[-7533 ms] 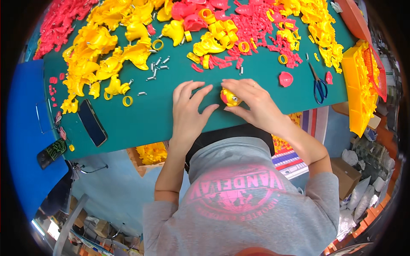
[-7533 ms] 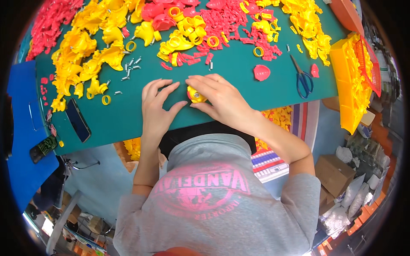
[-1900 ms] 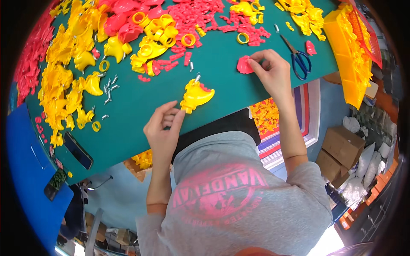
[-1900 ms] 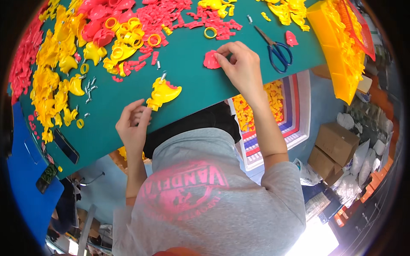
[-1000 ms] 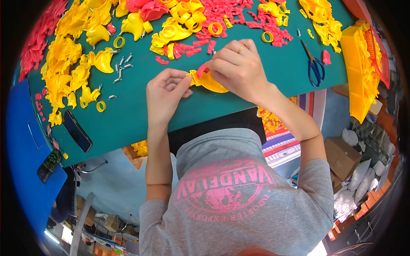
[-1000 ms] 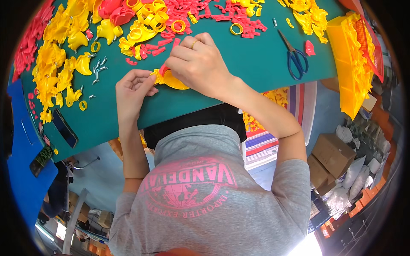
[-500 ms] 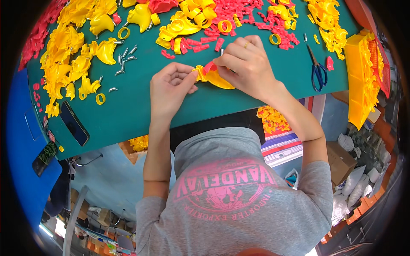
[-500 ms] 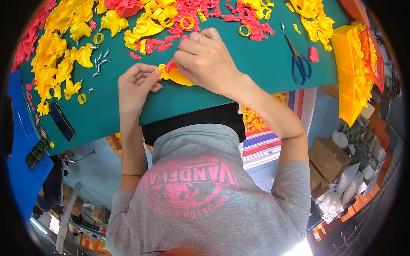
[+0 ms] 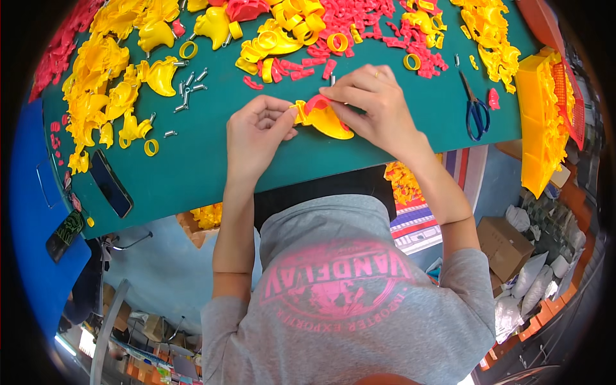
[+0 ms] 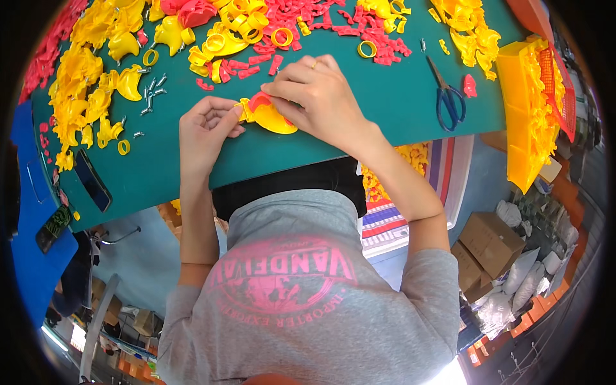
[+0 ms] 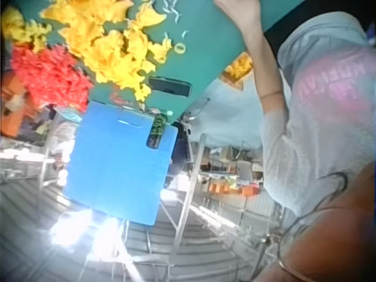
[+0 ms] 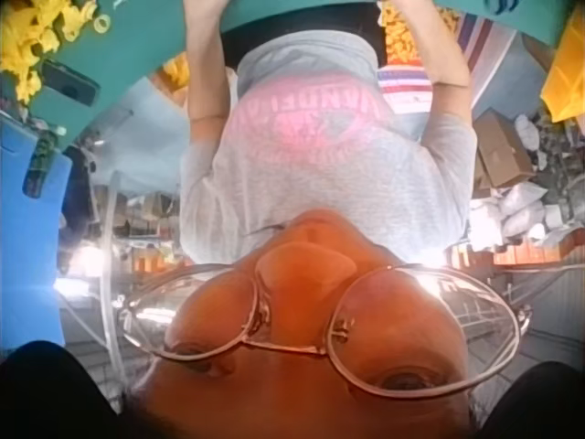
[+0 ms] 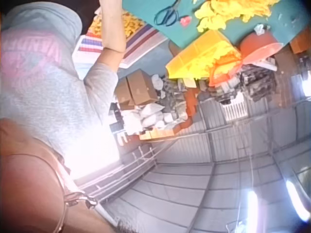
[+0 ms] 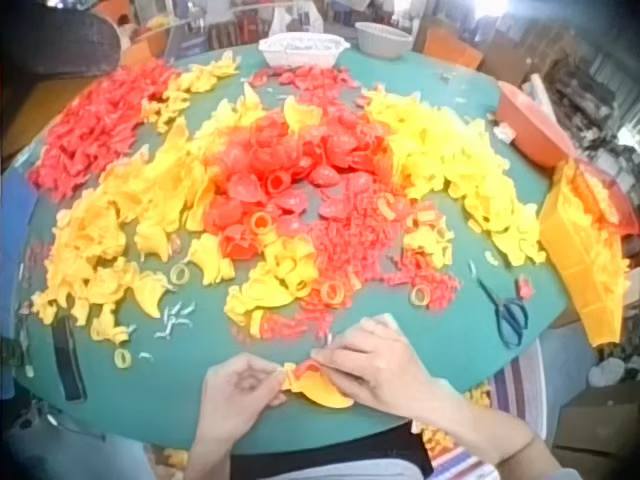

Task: Assembling small yellow and pink rubber components by hand at a workshop table.

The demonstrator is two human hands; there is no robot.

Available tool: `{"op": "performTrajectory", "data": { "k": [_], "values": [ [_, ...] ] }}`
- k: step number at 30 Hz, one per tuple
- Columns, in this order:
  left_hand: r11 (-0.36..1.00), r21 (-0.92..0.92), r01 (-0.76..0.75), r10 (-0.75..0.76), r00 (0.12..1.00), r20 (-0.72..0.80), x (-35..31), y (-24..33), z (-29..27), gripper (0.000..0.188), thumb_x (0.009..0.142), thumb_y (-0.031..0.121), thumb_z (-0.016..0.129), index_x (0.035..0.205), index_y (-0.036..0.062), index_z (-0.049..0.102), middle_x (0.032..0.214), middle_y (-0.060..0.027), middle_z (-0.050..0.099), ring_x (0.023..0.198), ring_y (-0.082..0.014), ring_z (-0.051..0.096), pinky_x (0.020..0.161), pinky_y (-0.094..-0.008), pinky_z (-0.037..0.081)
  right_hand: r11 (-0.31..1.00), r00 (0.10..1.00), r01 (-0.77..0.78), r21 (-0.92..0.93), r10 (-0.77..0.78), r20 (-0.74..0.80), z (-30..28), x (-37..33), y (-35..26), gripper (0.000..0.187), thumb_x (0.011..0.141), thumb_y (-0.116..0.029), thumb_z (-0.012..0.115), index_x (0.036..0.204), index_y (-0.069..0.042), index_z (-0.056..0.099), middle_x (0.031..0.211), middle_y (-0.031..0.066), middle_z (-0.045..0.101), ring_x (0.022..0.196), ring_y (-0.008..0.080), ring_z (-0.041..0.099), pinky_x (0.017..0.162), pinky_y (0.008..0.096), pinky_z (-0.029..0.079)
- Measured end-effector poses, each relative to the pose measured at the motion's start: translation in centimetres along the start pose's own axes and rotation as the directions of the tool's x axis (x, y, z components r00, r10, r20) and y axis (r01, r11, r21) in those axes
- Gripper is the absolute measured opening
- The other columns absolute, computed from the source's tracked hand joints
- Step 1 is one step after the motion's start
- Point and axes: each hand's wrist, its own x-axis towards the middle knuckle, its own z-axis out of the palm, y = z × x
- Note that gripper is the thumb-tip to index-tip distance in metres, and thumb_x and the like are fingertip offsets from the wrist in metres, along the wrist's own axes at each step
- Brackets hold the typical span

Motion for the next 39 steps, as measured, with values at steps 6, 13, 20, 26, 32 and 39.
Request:
{"op": "performTrajectory", "data": {
  "k": [6, 13, 20, 26, 32, 39],
  "values": [
    [0.996, 0.024, -0.085, 0.083, 0.995, 0.053, 0.7, -0.6, -0.7, 0.009, 0.081, 0.005, 0.062, 0.082, -0.0032, 0.058, 0.07, -0.0041, 0.06, 0.061, -0.006, 0.058, 0.055, -0.0184, 0.05, 0.978, 0.978, 0.136, -0.155, -0.108, 0.178, -1.1, 1.9, -0.5, 0.015, 0.067, -0.005, 0.068, 0.082, -0.008, 0.065, 0.074, 0.0006, 0.055, 0.068, 0.0165, 0.053, 0.063, 0.0275, 0.038],
    [0.993, -0.007, -0.119, 0.119, 0.992, 0.05, 0.8, -0.3, -0.3, 0.008, 0.081, 0.004, 0.062, 0.082, -0.0032, 0.058, 0.07, -0.0037, 0.06, 0.061, -0.0061, 0.057, 0.056, -0.0184, 0.05, 0.99, 0.984, 0.103, -0.093, -0.088, 0.154, -0.7, 1.2, 0.5, 0.016, 0.071, -0.008, 0.066, 0.087, -0.008, 0.066, 0.08, 0.0011, 0.058, 0.068, 0.0172, 0.054, 0.062, 0.029, 0.04],
    [0.993, 0.022, -0.12, 0.12, 0.993, -0.005, 1.0, -0.3, -0.1, 0.011, 0.081, 0.005, 0.062, 0.087, -0.0039, 0.06, 0.074, -0.005, 0.062, 0.062, -0.007, 0.059, 0.056, -0.0187, 0.05, 0.997, 0.968, 0.058, -0.043, -0.045, 0.248, -2.0, 1.4, 0.4, 0.02, 0.075, -0.009, 0.064, 0.096, -0.009, 0.066, 0.084, 0.0019, 0.061, 0.071, 0.0168, 0.056, 0.063, 0.0288, 0.04],
    [0.979, 0.048, -0.2, 0.204, 0.976, -0.08, 0.8, -0.4, 0.5, 0.011, 0.079, 0.006, 0.065, 0.088, -0.0007, 0.062, 0.075, -0.0044, 0.063, 0.065, -0.0081, 0.06, 0.056, -0.0203, 0.049, 0.998, 0.965, 0.063, 0.027, -0.068, 0.253, -1.9, 1.1, 1.0, 0.021, 0.075, -0.009, 0.064, 0.097, -0.008, 0.066, 0.082, 0.0038, 0.061, 0.07, 0.0194, 0.057, 0.062, 0.0297, 0.043],
    [0.539, 0.399, -0.742, 0.679, 0.663, 0.315, -2.2, -1.2, 2.8, 0.018, 0.066, 0.005, 0.071, 0.082, 0.0058, 0.063, 0.082, -0.0034, 0.059, 0.07, -0.021, 0.057, 0.063, -0.0302, 0.048, 0.998, 0.966, 0.005, 0.061, -0.02, 0.256, -1.9, 0.7, 0.6, 0.021, 0.075, -0.007, 0.064, 0.096, -0.006, 0.066, 0.081, 0.0059, 0.061, 0.068, 0.022, 0.059, 0.058, 0.0314, 0.048],
    [0.565, 0.327, -0.757, 0.641, 0.653, 0.404, -1.0, -1.8, 1.3, 0.012, 0.067, 0.007, 0.07, 0.078, 0.0065, 0.064, 0.079, -0.0029, 0.059, 0.072, -0.0199, 0.057, 0.063, -0.0297, 0.047, 0.988, 0.966, 0.024, 0.154, -0.063, 0.252, -2.1, 1.3, 1.0, 0.023, 0.072, -0.002, 0.066, 0.095, -0.005, 0.066, 0.084, 0.0069, 0.061, 0.07, 0.0213, 0.061, 0.058, 0.0291, 0.049]
  ]
}}
